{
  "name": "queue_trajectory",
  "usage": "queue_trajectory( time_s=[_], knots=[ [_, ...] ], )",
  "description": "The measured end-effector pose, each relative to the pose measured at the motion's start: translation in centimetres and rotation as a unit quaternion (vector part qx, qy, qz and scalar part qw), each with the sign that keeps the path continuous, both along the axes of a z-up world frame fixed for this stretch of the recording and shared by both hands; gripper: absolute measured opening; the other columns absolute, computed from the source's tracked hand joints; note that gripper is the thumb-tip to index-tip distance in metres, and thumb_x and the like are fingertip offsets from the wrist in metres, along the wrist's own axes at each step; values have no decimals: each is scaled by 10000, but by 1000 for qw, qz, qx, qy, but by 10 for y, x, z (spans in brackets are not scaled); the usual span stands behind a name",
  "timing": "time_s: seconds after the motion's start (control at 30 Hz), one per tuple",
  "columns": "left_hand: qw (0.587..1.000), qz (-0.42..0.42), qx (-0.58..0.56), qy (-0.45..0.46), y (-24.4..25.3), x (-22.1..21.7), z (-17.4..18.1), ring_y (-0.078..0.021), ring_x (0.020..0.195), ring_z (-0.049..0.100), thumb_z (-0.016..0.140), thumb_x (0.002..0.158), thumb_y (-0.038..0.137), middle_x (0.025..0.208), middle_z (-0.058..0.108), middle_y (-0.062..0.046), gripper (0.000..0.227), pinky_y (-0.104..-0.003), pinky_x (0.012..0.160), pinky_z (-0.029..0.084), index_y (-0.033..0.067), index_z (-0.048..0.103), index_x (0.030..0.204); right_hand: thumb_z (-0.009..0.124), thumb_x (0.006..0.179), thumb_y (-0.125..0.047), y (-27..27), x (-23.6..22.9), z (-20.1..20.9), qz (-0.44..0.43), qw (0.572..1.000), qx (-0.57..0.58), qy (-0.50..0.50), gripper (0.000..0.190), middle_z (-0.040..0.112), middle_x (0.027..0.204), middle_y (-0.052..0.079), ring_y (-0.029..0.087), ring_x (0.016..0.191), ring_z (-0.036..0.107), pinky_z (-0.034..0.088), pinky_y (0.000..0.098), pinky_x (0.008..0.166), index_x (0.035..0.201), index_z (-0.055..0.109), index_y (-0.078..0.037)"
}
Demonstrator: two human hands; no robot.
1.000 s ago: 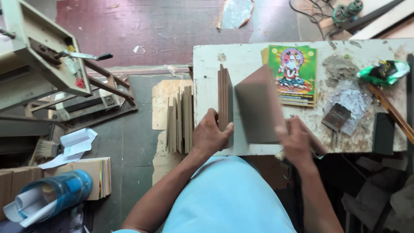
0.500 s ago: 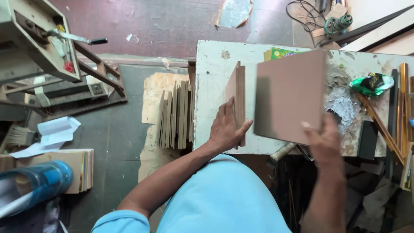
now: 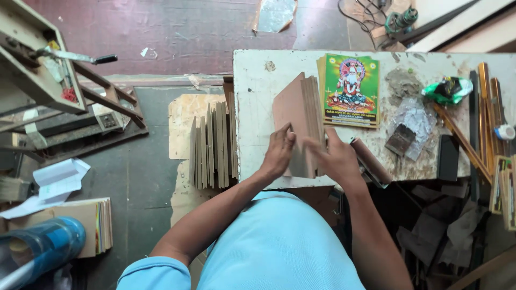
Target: Applying adhesive to boards and laminating religious pictures to create finished art pieces.
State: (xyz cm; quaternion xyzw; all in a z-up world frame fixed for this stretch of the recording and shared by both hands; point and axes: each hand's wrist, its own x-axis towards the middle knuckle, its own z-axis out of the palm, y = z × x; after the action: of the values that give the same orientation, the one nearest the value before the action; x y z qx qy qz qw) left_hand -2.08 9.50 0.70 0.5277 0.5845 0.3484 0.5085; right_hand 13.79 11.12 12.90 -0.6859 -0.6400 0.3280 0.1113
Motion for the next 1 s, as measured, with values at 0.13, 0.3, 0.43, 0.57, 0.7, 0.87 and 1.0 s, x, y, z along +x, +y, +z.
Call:
queue_trajectory(
  time_s=[0.13,0.3,0.43,0.57,0.7,0.87,1.0],
  knots=[
    [990,37,-102,-88,0,-13,-28,-321,1363,504,414,1002,583,1496,463,-202,721,-446,1098,469,93,412,1530,752,815,-530,25,-9,-14,1,990,-26,-138,861,693,978,345,516,962,684,547,544,849,1390,406,9],
    [963,139,-141,-182,17,-54,-51,-295,1319,541,666,858,580,1439,534,-178,855,-461,1065,492,91,405,1509,776,808,-421,13,20,-24,14,999,47,20,783,724,1076,261,388,973,736,583,444,853,1390,419,-37],
    [927,61,-132,-345,30,-91,-32,-277,1308,550,785,792,527,1369,594,-168,880,-447,1068,452,92,442,1476,810,886,-209,4,40,-38,46,947,83,307,604,669,1121,178,208,992,689,586,338,814,1336,461,-6],
    [951,8,-53,-305,26,-106,-17,-281,1314,577,813,861,435,1310,627,-182,750,-441,1110,479,49,486,1414,833,884,-112,20,48,-91,72,917,124,372,629,642,1171,100,150,1114,649,561,303,951,1351,427,0],
    [983,1,77,-165,5,-99,-40,-267,1262,601,779,947,307,1305,600,-170,612,-432,1081,546,46,475,1410,834,867,-54,20,56,-161,118,923,143,337,580,677,1180,79,189,1111,649,546,326,961,1354,523,-12],
    [982,24,141,-122,-18,-84,-50,-255,1278,561,729,976,210,1349,548,-168,677,-410,1086,526,56,327,1498,836,846,-21,9,44,-172,100,931,118,332,576,674,1249,111,219,1206,627,497,355,1037,1343,545,-5],
    [977,31,195,-82,-24,-76,-28,-317,1366,481,705,973,135,1462,445,-219,780,-446,1138,463,23,211,1566,844,822,-24,5,37,-182,89,914,123,377,658,620,1313,120,215,1259,584,474,361,1081,1383,501,-7]
  ],
)
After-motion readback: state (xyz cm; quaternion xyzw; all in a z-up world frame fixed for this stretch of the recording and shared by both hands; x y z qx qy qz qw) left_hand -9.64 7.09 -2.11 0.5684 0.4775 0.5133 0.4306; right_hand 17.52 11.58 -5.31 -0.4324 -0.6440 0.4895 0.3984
